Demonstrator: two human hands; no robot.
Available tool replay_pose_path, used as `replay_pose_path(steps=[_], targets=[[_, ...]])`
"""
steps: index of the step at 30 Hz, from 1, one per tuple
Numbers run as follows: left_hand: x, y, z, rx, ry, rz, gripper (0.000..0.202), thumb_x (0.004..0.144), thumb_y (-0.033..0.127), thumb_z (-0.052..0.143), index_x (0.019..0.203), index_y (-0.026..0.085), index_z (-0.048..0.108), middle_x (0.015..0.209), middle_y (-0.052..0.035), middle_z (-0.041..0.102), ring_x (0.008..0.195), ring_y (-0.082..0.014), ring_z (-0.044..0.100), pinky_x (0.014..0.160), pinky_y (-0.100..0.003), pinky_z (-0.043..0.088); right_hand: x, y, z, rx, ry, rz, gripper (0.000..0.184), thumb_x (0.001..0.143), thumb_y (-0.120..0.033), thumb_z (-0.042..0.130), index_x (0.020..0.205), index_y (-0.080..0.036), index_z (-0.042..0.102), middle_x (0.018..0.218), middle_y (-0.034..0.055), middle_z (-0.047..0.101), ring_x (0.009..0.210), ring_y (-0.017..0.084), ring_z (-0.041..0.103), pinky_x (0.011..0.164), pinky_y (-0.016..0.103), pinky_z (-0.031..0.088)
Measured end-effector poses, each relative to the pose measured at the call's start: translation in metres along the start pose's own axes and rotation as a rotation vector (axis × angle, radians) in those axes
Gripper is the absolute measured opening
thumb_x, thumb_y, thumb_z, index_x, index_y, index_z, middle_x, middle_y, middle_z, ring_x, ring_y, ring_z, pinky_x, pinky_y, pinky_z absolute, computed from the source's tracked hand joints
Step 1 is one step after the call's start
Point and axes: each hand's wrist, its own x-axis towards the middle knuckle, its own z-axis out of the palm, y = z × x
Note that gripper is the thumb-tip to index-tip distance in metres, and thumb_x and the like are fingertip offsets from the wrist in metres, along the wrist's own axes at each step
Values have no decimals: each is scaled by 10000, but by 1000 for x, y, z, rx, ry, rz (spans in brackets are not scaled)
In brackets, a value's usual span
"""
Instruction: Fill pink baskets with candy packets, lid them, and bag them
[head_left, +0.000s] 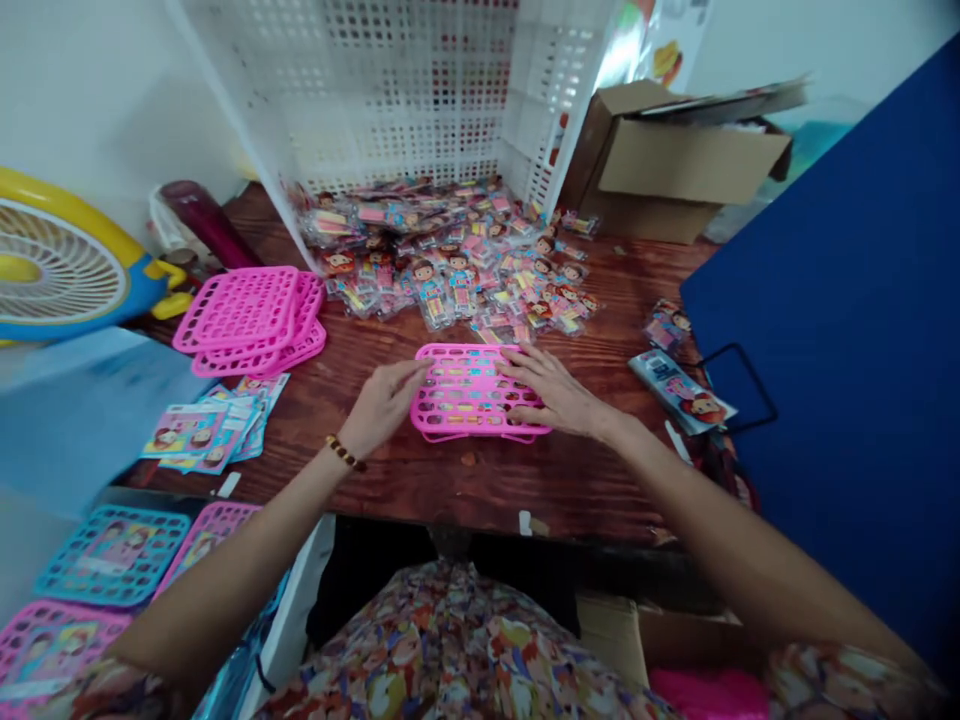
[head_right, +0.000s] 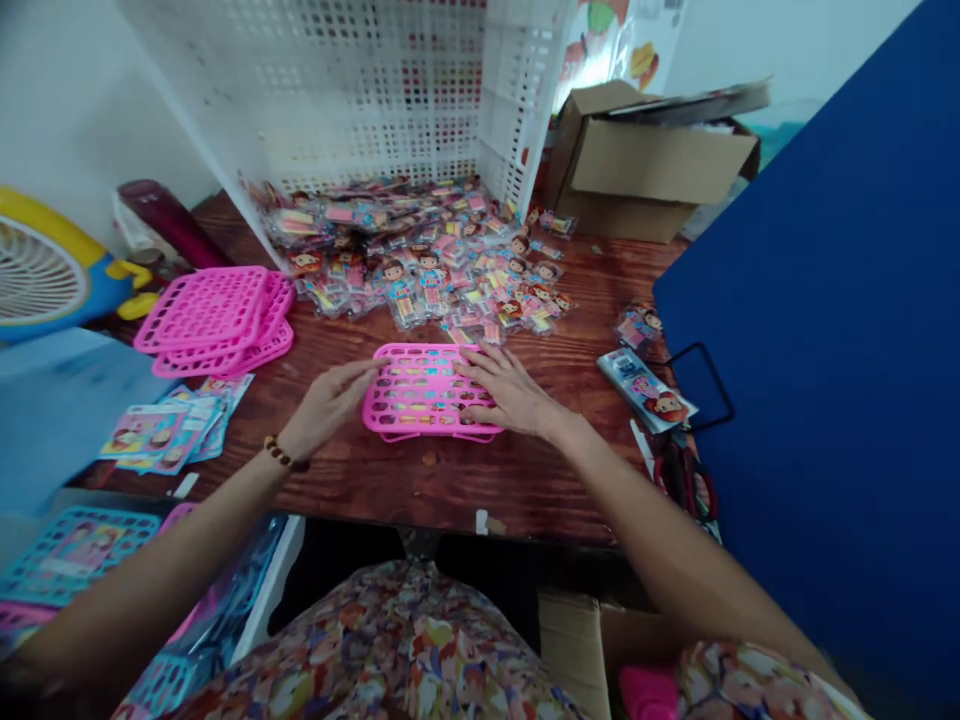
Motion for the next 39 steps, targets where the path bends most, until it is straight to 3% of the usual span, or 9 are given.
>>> replay_pose_path(steps=[5, 11, 17, 22, 25, 28, 31, 34, 39], targets=[[38, 6, 5, 107, 125, -25, 409, 967, 345, 371, 1239, 169, 620, 1334, -88, 616, 1300, -229, 485, 1156, -464, 311, 0, -7, -4, -14, -18, 2, 723, 900, -574, 546, 1508, -247, 329, 1591, 101, 256, 1485, 323, 120, 1166, 600, 150], [39, 26, 39, 418, -76, 6, 545, 968, 469, 399, 1425, 172, 422, 1502, -127, 435, 1375, -278, 377, 1076, -503, 394, 9, -24, -5, -93, 86, 121, 641, 934, -603, 447, 1452, -227, 416, 1574, 124, 293, 1463, 307, 214, 1161, 608, 149], [36, 24, 27, 446, -72, 14, 558, 985, 491, 333, 1440, 173, 395, 1510, -109, 427, 1365, -279, 381, 1052, -481, 429, 23, -29, 2, -58, 93, 174, 797, 901, -652, 462, 1506, -152, 323, 1598, 130, 227, 1479, 312, 137, 1164, 522, 267], [48, 13, 29, 241, -62, 40, 518, 960, 452, 440, 1386, 159, 471, 1470, -135, 469, 1351, -294, 397, 1092, -488, 398, 20, -26, 2, -25, 112, 215, 748, 915, -622, 450, 1506, -180, 324, 1577, 103, 290, 1467, 280, 176, 1121, 483, 367], [56, 7, 30, 181, -43, 79, 468, 932, 429, 519, 1333, 188, 532, 1426, -107, 525, 1302, -248, 471, 1098, -411, 408, 12, -44, 18, -108, 194, 316, 722, 916, -604, 443, 1454, -122, 408, 1524, 156, 366, 1428, 308, 258, 1119, 488, 360], [54, -6, 21, 237, 44, -13, 437, 950, 425, 492, 1325, 205, 537, 1329, -74, 610, 1207, -218, 557, 1036, -370, 462, 5, -79, 39, -258, 289, 523, 705, 943, -586, 341, 1413, -71, 449, 1477, 201, 413, 1378, 367, 313, 1004, 561, 434], [30, -29, 4, 259, 128, -138, 388, 977, 414, 442, 1284, 214, 568, 1203, -49, 684, 1076, -162, 634, 950, -292, 508, -3, -112, 50, -336, 291, 579, 706, 951, -590, 224, 1380, -94, 486, 1454, 191, 444, 1309, 385, 390, 871, 595, 480], [-16, -67, -24, 302, 219, -293, 321, 956, 386, 505, 1218, 235, 613, 1184, -34, 692, 1088, -147, 627, 981, -284, 485, -6, -126, 54, -362, 331, 581, 753, 938, -612, 156, 1345, -92, 517, 1423, 195, 480, 1267, 389, 431, 838, 596, 480], [-115, -158, -108, 475, 440, -758, 288, 935, 361, 555, 1135, 165, 621, 1179, -91, 645, 1117, -228, 594, 1004, -486, 455, -5, -122, 57, -361, 400, 522, 849, 905, -674, 94, 1331, -78, 522, 1414, 210, 486, 1255, 397, 451, 836, 585, 483]])
